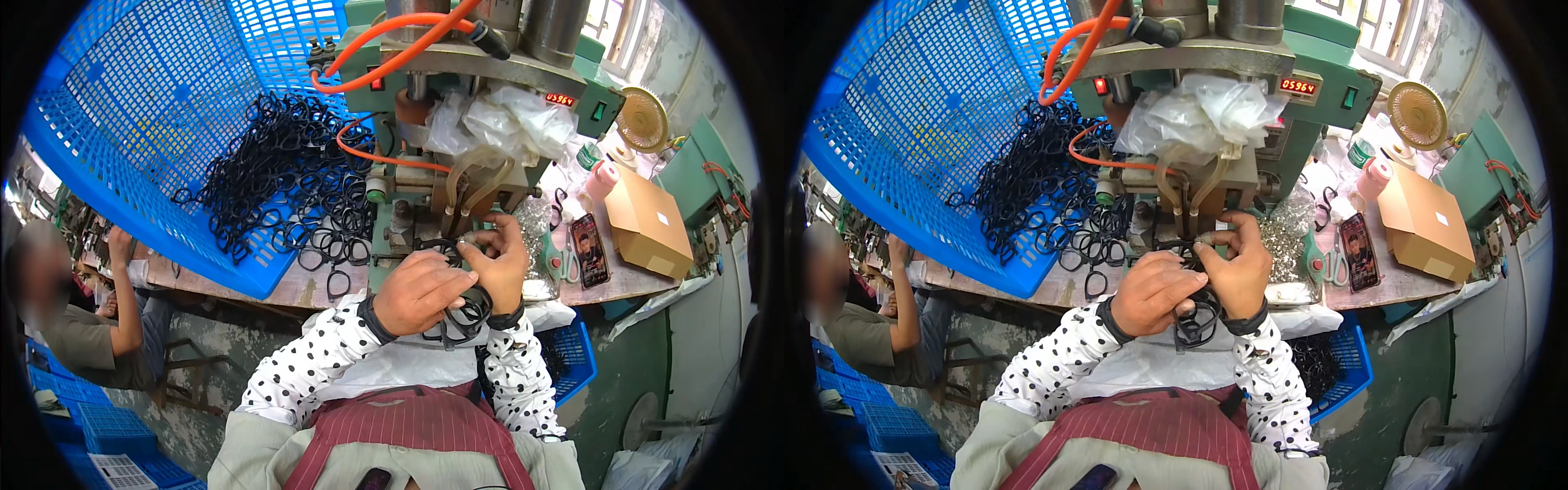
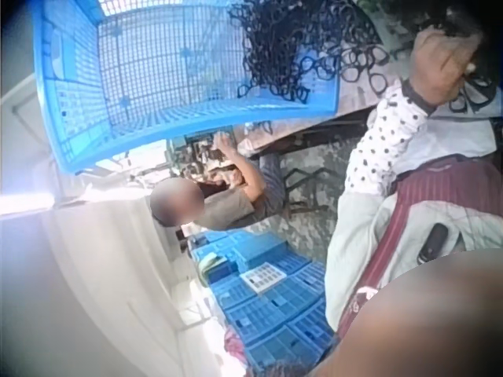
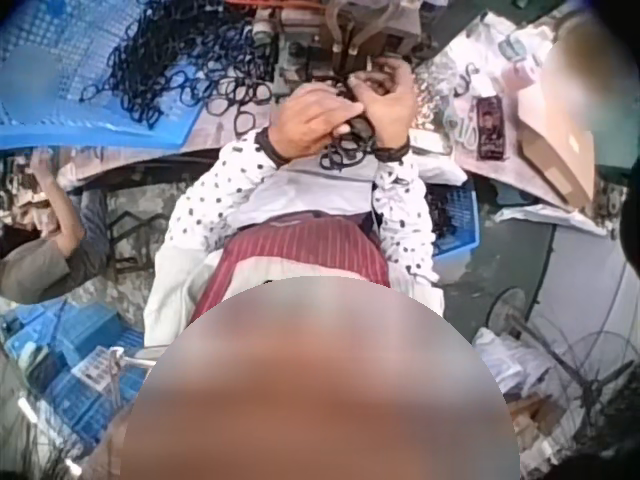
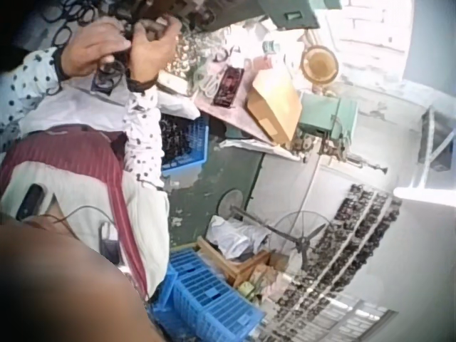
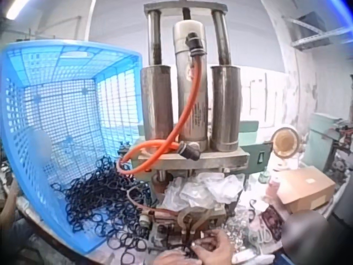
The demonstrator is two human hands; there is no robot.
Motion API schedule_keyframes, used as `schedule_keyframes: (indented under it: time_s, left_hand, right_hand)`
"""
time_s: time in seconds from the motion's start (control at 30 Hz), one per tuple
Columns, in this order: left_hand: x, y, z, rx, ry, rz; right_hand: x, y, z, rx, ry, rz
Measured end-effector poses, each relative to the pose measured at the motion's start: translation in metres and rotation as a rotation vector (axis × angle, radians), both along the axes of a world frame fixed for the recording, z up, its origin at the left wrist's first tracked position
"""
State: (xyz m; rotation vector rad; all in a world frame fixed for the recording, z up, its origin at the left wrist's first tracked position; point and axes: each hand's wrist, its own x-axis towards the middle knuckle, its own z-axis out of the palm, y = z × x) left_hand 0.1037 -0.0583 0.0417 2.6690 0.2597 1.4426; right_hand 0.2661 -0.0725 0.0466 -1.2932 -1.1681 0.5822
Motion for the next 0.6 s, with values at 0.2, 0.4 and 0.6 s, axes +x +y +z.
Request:
schedule_keyframes:
  time_s: [0.2, 0.4, 0.6]
  left_hand:
    - [-0.002, -0.002, -0.016, 0.133, 0.036, -0.066]
    - [-0.007, -0.009, 0.007, 0.166, -0.008, -0.123]
    - [-0.016, 0.021, 0.051, -0.727, -0.652, 0.255]
  right_hand:
    - [-0.011, 0.010, 0.011, -0.025, 0.019, -0.009]
    - [-0.016, 0.019, -0.005, 0.088, 0.279, 0.106]
    - [-0.019, 0.019, -0.007, 0.120, 0.348, 0.080]
